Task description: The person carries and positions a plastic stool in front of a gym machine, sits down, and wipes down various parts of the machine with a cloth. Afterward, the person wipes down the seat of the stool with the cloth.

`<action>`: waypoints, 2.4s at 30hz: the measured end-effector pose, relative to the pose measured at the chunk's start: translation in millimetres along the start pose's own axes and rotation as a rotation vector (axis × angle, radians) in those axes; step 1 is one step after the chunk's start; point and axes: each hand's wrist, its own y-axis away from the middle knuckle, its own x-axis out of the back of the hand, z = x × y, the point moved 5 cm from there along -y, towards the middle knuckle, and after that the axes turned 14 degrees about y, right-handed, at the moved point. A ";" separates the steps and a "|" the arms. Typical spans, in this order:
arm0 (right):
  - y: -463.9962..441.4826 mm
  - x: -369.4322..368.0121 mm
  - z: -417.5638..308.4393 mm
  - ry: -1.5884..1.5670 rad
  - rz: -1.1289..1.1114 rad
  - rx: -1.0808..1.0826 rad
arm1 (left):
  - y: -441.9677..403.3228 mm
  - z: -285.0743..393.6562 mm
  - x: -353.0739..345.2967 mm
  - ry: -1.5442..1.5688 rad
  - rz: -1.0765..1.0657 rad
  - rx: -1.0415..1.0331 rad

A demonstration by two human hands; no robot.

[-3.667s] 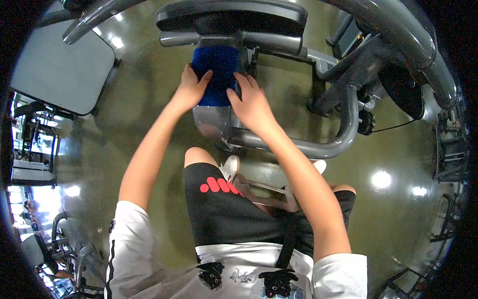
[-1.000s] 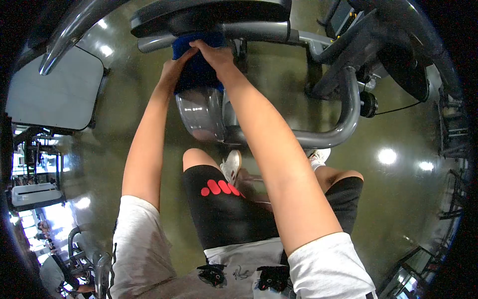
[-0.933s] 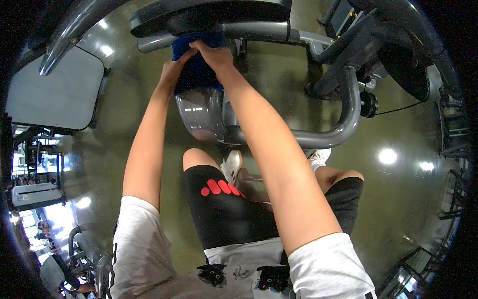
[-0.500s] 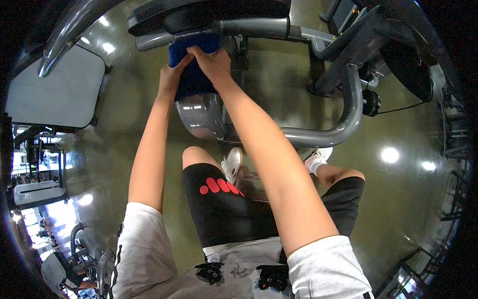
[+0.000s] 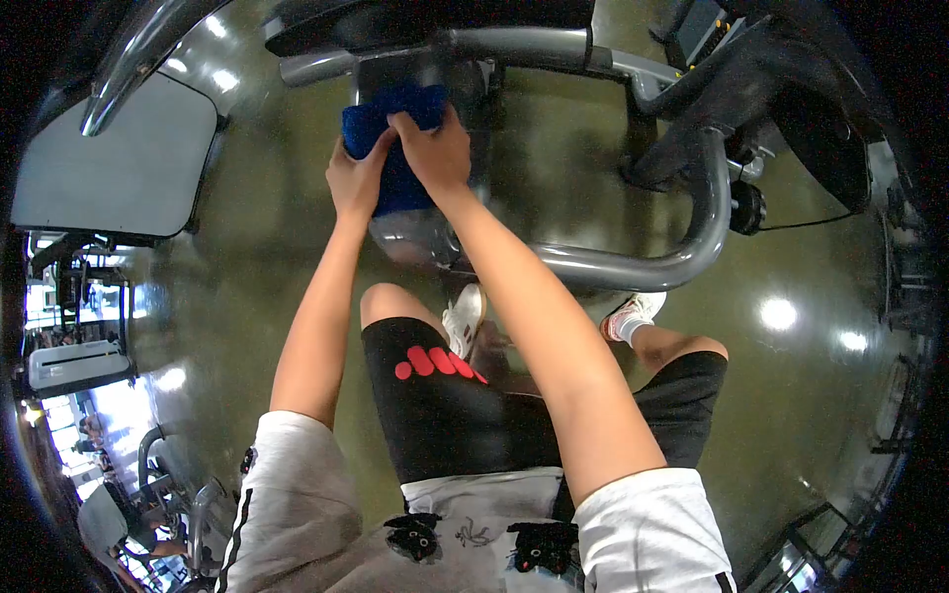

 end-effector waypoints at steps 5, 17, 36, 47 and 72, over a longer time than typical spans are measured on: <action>14.7 0.8 5.6 0.079 0.034 -0.006 | 15.4 -1.8 3.9 -0.023 0.039 -0.014; 49.7 0.0 33.6 -0.140 0.045 0.269 | 50.0 -40.3 11.2 0.008 0.144 -0.220; 81.4 -6.3 82.9 -0.044 -0.101 0.237 | 87.9 -106.7 13.5 0.161 0.114 -0.149; 89.7 -5.6 109.5 0.066 -0.243 0.217 | 95.4 -128.5 22.6 0.168 -0.030 0.013; 76.8 0.0 85.1 0.199 -0.326 0.182 | 68.5 -112.3 26.3 0.095 -0.434 0.129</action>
